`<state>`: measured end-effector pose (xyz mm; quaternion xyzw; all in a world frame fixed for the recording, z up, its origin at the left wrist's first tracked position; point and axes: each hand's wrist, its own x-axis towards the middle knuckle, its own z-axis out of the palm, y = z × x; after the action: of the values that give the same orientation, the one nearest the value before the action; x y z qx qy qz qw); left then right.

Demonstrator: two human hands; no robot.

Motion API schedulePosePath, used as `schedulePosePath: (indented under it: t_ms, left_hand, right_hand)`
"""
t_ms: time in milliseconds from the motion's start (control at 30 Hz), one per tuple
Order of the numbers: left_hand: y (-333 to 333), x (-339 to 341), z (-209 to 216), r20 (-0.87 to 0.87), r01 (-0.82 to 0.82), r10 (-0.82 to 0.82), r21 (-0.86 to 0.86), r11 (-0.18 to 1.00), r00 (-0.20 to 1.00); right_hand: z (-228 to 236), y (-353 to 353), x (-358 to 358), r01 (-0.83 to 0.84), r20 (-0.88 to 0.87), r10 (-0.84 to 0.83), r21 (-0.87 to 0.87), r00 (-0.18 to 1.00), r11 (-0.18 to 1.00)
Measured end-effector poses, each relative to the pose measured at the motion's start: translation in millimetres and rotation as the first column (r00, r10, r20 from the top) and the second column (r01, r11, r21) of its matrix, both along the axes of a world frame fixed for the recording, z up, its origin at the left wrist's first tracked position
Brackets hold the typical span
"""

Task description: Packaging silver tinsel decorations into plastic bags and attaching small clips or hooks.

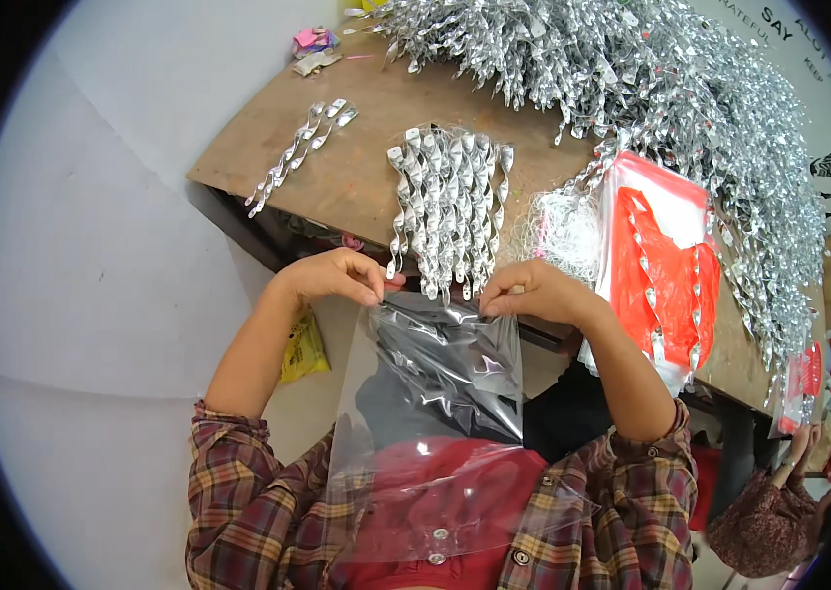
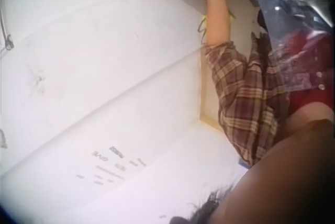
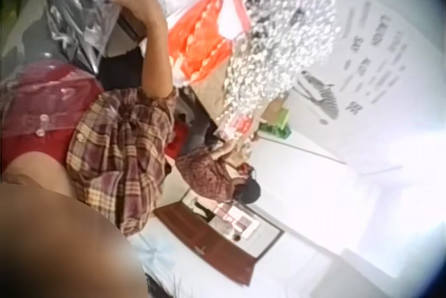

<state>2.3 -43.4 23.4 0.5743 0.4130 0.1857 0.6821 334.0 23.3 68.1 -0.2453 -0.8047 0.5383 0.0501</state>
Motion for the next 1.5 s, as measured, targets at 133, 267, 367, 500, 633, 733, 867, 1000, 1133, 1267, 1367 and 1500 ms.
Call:
schedulePosePath:
  t_ms: [133,267,367,500,633,733,867,1000,1133,1267,1367,1500]
  left_hand:
    - [-5,9,2,0.099,0.050,-0.046,-0.030,0.998,0.994]
    - [0,3,-11,0.026,-0.024,0.024,0.003,1.000,0.999]
    - [11,-2,-17,0.008,-0.058,0.058,-0.002,0.998,0.998]
    - [20,-5,-6,0.007,-0.145,0.145,0.092,0.985,0.989]
    - [27,-2,-3,-0.070,-0.138,0.147,0.124,0.983,0.987]
    - [24,0,13,-0.116,-0.199,0.230,0.230,0.953,0.966]
    - [32,-1,16,-0.084,-0.289,0.321,0.268,0.919,0.943]
    - [51,-6,9,-0.108,-0.252,0.285,0.244,0.936,0.953]
    - [68,-5,12,-0.092,-0.364,0.378,0.139,0.921,0.921]
    - [91,-14,-8,-0.057,-0.398,0.425,0.263,0.879,0.903]
    - [110,-16,-20,0.024,-0.425,0.435,0.270,0.864,0.900]
    - [136,-11,-23,0.174,-0.495,0.468,0.185,0.849,0.867]
  right_hand:
    - [0,-1,3,-0.045,0.043,0.047,-0.040,0.998,0.998]
    - [-6,2,1,-0.017,0.037,0.017,0.003,0.999,1.000]
    - [-10,10,-3,0.008,0.029,-0.009,0.042,1.000,0.999]
    - [6,13,-10,0.067,0.043,-0.069,0.046,0.997,0.997]
    - [7,19,-11,0.103,-0.029,-0.102,0.007,0.994,0.995]
    - [8,20,-12,0.121,-0.067,-0.114,0.112,0.991,0.986]
    - [7,23,-14,0.128,-0.094,-0.110,0.216,0.990,0.968]
    - [-11,42,-16,0.175,-0.125,-0.164,0.077,0.978,0.982]
    - [-23,62,-19,0.203,-0.124,-0.212,-0.081,0.969,0.976]
    - [-32,80,-28,0.287,-0.136,-0.297,-0.087,0.945,0.954]
    - [-40,97,-31,0.323,-0.125,-0.331,-0.078,0.935,0.943]
    - [-45,128,-34,0.374,-0.109,-0.374,-0.019,0.921,0.927]
